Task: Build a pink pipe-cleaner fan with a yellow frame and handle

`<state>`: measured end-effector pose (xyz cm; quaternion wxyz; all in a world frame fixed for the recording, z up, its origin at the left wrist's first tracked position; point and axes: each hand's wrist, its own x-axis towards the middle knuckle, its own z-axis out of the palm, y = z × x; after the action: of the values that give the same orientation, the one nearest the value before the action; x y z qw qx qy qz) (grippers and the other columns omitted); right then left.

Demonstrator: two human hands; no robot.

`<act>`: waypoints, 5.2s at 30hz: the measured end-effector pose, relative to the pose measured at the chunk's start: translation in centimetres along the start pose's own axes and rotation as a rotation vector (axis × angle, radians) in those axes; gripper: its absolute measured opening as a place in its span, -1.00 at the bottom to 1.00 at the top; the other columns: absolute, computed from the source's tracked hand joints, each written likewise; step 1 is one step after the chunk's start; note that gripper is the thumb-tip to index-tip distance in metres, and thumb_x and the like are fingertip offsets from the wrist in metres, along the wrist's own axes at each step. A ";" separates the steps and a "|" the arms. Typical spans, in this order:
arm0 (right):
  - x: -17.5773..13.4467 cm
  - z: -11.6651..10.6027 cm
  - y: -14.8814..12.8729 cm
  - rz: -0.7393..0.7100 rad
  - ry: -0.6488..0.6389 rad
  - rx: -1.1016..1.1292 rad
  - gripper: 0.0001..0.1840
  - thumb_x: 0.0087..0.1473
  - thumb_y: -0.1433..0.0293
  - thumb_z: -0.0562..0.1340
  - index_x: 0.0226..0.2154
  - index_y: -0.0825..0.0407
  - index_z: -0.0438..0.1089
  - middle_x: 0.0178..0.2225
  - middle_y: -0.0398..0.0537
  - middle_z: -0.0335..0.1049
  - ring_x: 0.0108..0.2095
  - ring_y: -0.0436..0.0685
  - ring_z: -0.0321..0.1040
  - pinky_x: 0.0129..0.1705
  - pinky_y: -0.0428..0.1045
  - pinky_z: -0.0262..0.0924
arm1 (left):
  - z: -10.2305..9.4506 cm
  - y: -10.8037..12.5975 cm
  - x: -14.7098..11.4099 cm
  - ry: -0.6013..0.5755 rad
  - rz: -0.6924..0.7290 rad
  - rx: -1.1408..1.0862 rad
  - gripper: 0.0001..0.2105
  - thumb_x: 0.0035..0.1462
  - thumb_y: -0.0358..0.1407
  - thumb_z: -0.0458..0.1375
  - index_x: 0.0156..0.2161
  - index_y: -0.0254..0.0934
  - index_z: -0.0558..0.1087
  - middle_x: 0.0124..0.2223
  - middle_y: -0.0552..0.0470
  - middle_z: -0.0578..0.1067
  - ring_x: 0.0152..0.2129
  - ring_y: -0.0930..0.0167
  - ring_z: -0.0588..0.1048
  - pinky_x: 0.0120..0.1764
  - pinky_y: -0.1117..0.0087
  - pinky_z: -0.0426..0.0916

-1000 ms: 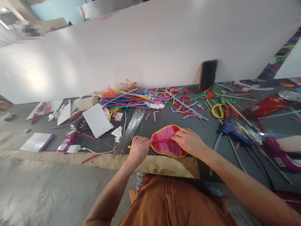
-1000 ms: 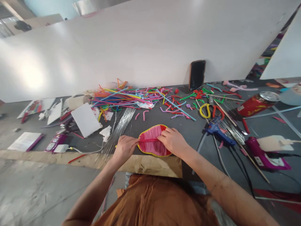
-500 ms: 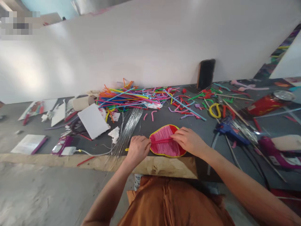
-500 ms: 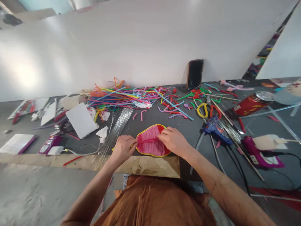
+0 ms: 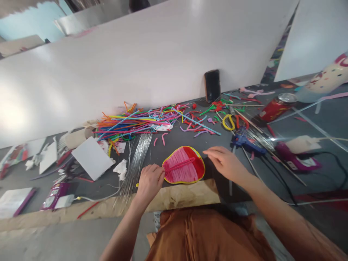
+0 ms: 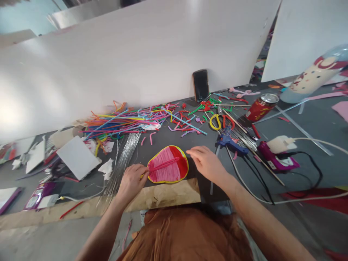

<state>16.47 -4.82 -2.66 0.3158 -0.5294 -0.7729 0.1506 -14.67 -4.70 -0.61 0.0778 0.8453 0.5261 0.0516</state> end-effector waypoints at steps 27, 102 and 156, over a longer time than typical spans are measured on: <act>2.3 3.5 -1.4 -0.116 -0.194 -0.200 -0.76 0.20 0.39 0.14 -0.27 -0.03 0.55 -0.22 -0.01 0.50 -0.21 0.18 0.32 -0.12 0.10 0.31 | -0.7 0.1 0.8 -0.146 -0.080 -0.109 -0.83 0.24 -0.37 0.00 -0.28 -0.27 0.45 -0.29 -0.01 0.49 -0.29 0.35 0.45 -0.21 0.34 0.27; 8.2 -0.3 -2.0 -0.468 -0.162 0.067 -0.80 0.16 0.30 0.23 -0.15 -0.16 0.51 -0.12 -0.14 0.54 0.00 0.17 0.27 0.10 0.20 0.05 | 1.4 3.9 3.7 -0.151 -0.559 -1.751 -0.71 -0.27 -0.28 0.42 -0.39 -0.39 0.53 -0.52 0.09 0.49 -0.65 0.60 0.33 -0.53 0.56 0.14; 6.7 1.7 -3.8 -0.759 -0.220 -0.222 -0.83 0.21 0.45 0.15 -0.28 -0.03 0.47 -0.34 -0.14 0.49 -0.19 0.11 0.26 0.09 0.25 -0.06 | 1.8 4.7 3.2 -0.287 -0.558 -1.865 -0.67 -0.16 -0.26 0.38 -0.32 -0.33 0.38 -0.58 0.15 0.39 -0.72 0.62 0.31 -0.67 0.62 0.09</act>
<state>10.97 -0.02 0.41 0.2055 -0.2184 -0.9540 -0.0053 -8.84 -4.00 -1.52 0.7862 0.2890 0.4407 0.3226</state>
